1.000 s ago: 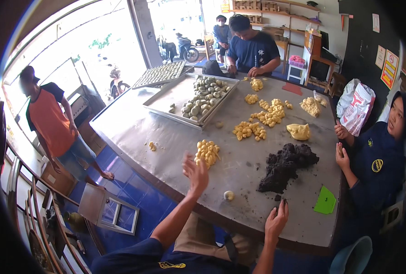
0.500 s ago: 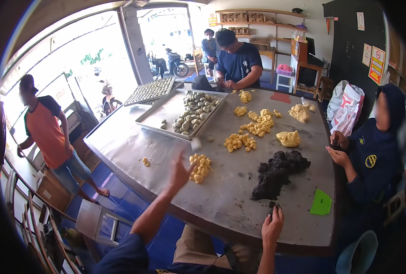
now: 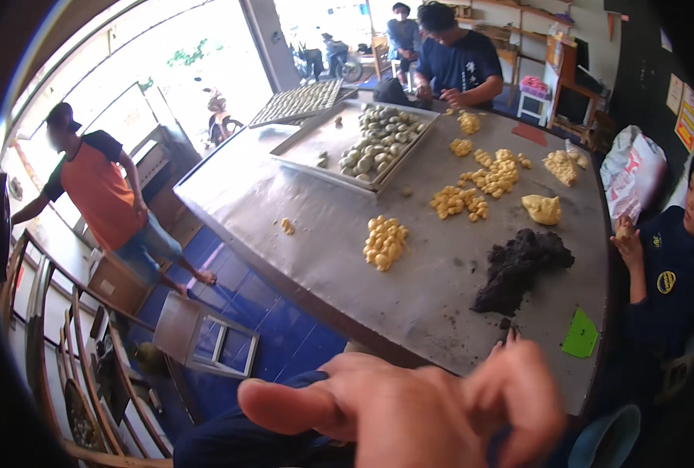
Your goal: The person prepares pastries by flattening dough pieces, placing portions of filling inside the dough, and wrapping them into balls by hand.
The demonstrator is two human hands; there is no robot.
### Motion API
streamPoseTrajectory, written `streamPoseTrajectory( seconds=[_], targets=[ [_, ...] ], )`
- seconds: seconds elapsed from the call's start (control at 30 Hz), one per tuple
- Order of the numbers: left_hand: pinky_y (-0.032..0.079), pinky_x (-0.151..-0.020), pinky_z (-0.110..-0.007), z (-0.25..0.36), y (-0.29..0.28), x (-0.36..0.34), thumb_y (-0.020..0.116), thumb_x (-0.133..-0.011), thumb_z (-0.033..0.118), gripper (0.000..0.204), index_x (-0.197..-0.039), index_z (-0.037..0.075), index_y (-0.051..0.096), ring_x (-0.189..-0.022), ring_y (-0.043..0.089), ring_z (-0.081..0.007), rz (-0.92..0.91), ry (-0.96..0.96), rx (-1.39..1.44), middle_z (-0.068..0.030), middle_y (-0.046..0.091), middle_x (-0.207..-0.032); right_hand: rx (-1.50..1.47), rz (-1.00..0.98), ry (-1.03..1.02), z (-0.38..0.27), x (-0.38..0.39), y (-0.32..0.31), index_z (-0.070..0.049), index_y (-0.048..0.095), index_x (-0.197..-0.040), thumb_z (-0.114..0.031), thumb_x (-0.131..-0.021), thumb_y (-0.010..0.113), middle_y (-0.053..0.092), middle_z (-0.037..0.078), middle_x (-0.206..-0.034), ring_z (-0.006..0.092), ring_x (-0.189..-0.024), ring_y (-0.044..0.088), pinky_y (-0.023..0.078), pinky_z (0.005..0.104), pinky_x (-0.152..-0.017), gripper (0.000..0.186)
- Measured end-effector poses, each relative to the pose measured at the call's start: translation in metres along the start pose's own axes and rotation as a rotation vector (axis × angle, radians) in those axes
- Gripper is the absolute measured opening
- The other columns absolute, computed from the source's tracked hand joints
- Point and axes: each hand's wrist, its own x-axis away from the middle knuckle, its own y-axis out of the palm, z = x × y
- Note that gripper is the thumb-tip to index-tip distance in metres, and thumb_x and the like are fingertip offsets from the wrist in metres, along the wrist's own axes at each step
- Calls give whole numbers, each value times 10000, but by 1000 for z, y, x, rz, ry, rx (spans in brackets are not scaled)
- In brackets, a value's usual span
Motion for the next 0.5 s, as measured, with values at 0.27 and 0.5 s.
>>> streamPoseTrajectory(
  seconds=[0.27,0.5],
  targets=[
    [249,-1087,-343,28,3,-4,282,-1008,694,858,-1316,-76,500,-1199,469,-246,-20,-310,18,-180,589,-1154,-18,-37,-67,-9,0,15,57,590,-1338,-76,-964,587,544,282,-1410,444,-1272,544,450,447,-1084,397],
    [295,-1040,-358,23,1,2,288,-1021,665,808,-1280,-59,537,-1132,496,-265,0,-270,-32,-190,611,-1168,-79,-15,-63,-20,-6,4,59,599,-1327,-63,-967,587,569,270,-1383,423,-1250,562,454,449,-1079,380]
  ],
)
